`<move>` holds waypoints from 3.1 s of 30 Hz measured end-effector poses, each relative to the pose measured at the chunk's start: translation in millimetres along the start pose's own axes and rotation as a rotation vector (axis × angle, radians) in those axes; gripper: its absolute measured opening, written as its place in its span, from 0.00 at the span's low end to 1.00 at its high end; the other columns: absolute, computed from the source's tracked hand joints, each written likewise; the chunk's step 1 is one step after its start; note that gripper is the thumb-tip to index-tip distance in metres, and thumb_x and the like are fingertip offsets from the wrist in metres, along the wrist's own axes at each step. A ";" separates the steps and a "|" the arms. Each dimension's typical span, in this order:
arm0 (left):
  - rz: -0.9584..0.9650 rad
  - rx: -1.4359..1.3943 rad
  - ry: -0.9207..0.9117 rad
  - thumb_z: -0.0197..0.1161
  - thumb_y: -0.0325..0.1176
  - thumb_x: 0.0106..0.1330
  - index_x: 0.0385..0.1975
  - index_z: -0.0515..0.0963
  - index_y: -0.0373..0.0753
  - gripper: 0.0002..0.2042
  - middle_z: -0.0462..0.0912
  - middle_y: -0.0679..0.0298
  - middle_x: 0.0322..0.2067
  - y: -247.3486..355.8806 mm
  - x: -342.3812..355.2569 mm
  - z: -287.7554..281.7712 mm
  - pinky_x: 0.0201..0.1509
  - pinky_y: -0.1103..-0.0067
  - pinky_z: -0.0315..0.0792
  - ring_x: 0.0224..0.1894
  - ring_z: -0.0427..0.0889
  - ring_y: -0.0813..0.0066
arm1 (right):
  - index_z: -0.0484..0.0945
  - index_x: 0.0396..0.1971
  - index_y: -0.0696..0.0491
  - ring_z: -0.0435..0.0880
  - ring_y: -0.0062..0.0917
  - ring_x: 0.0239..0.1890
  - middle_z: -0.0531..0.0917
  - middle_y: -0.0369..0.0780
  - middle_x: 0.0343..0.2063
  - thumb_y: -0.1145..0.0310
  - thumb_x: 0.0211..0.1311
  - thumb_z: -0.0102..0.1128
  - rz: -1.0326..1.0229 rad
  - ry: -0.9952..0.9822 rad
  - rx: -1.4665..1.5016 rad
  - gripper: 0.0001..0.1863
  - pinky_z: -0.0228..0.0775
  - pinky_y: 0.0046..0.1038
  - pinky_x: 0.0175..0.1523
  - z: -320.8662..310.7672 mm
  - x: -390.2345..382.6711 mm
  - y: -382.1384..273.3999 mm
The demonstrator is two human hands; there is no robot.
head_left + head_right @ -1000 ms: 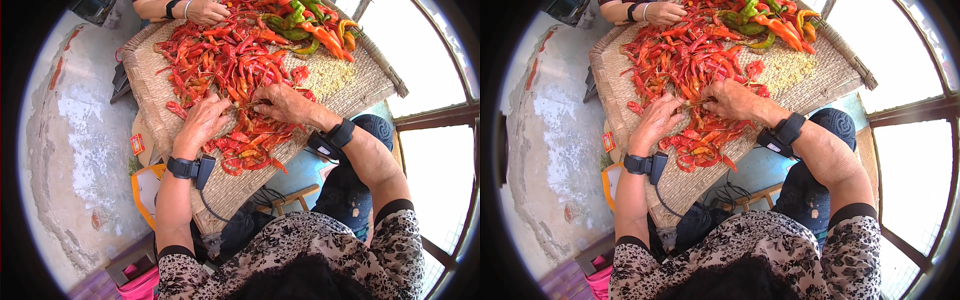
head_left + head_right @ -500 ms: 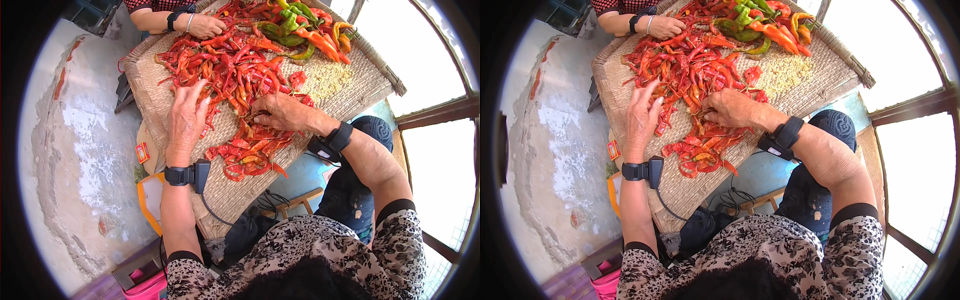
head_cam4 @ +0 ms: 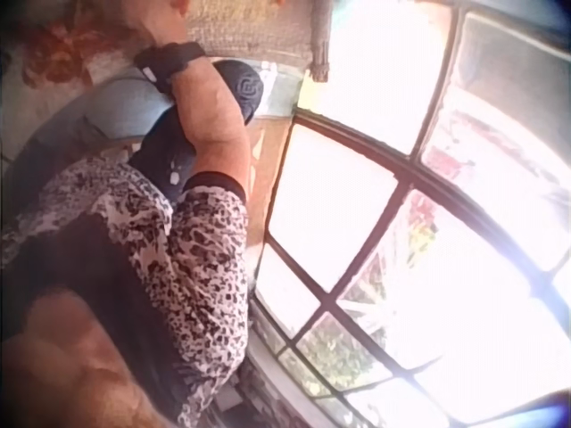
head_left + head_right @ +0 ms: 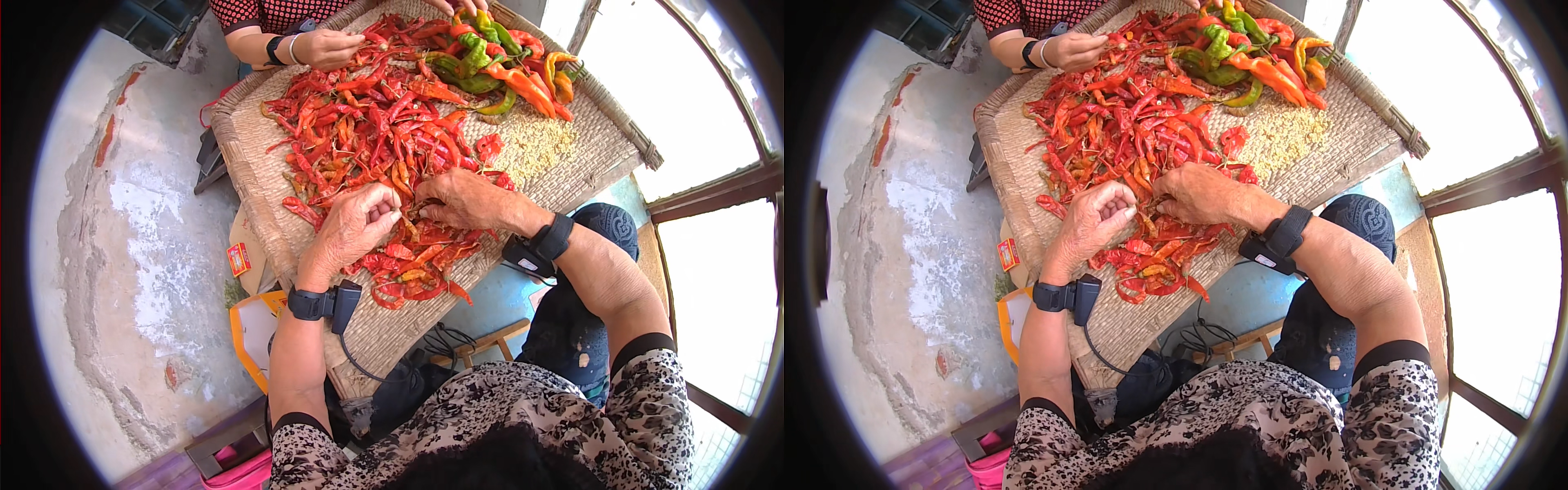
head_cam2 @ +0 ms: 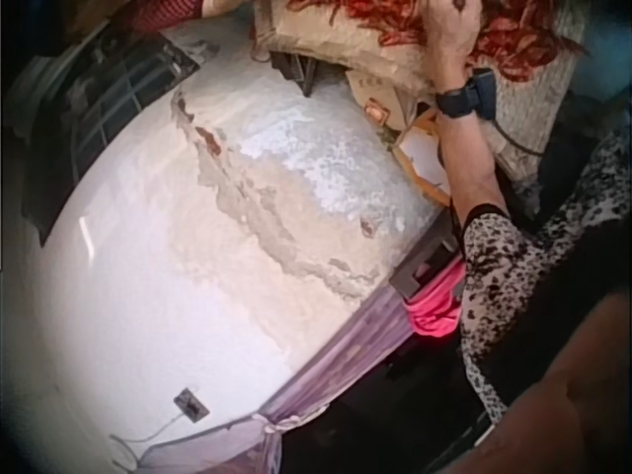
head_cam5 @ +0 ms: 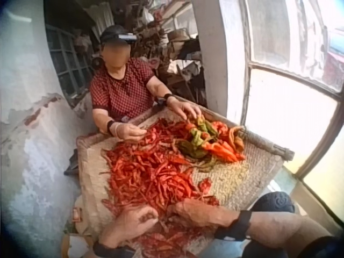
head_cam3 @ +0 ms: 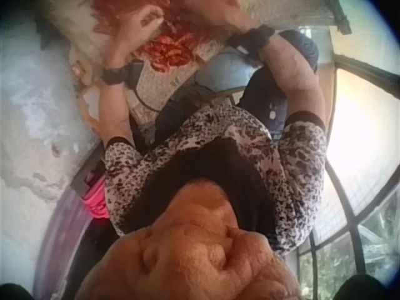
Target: The person sorts through a pile of dried red peppers on a woven tray, picking them up to pull off the stems and tear the pods open to release seeds. They move the emptied pepper skins to one side of the tray while occasionally handling green peppers.
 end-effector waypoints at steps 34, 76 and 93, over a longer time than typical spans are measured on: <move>0.011 0.272 0.067 0.59 0.23 0.56 0.43 0.63 0.36 0.17 0.73 0.52 0.35 -43.0 -11.3 21.7 0.36 0.63 0.70 0.32 0.75 0.51 | 0.73 0.38 0.55 0.80 0.45 0.26 0.78 0.50 0.21 0.65 0.63 0.54 -0.049 0.041 -0.148 0.10 0.71 0.43 0.31 -6.6 0.4 -1.1; -0.370 -0.468 0.227 0.57 0.40 0.68 0.41 0.69 0.37 0.12 0.78 0.63 0.29 -69.7 -3.5 -14.5 0.29 0.84 0.70 0.25 0.73 0.83 | 0.68 0.51 0.57 0.80 0.41 0.42 0.79 0.49 0.37 0.62 0.61 0.59 0.388 0.402 -0.138 0.21 0.73 0.37 0.47 -65.4 -1.7 62.7; -0.187 -0.502 0.145 0.64 0.35 0.61 0.56 0.64 0.36 0.25 0.76 0.63 0.42 -20.3 -1.4 -7.7 0.48 0.79 0.72 0.42 0.76 0.78 | 0.71 0.44 0.56 0.76 0.19 0.35 0.77 0.36 0.30 0.74 0.57 0.60 0.041 0.061 0.513 0.15 0.71 0.23 0.43 -28.2 -0.1 -15.0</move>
Point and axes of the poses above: each hand's wrist, its own x-axis towards the middle knuckle, its own z-axis out of the palm, y = z × x, the point moved 9 cm from there along x, towards the middle knuckle
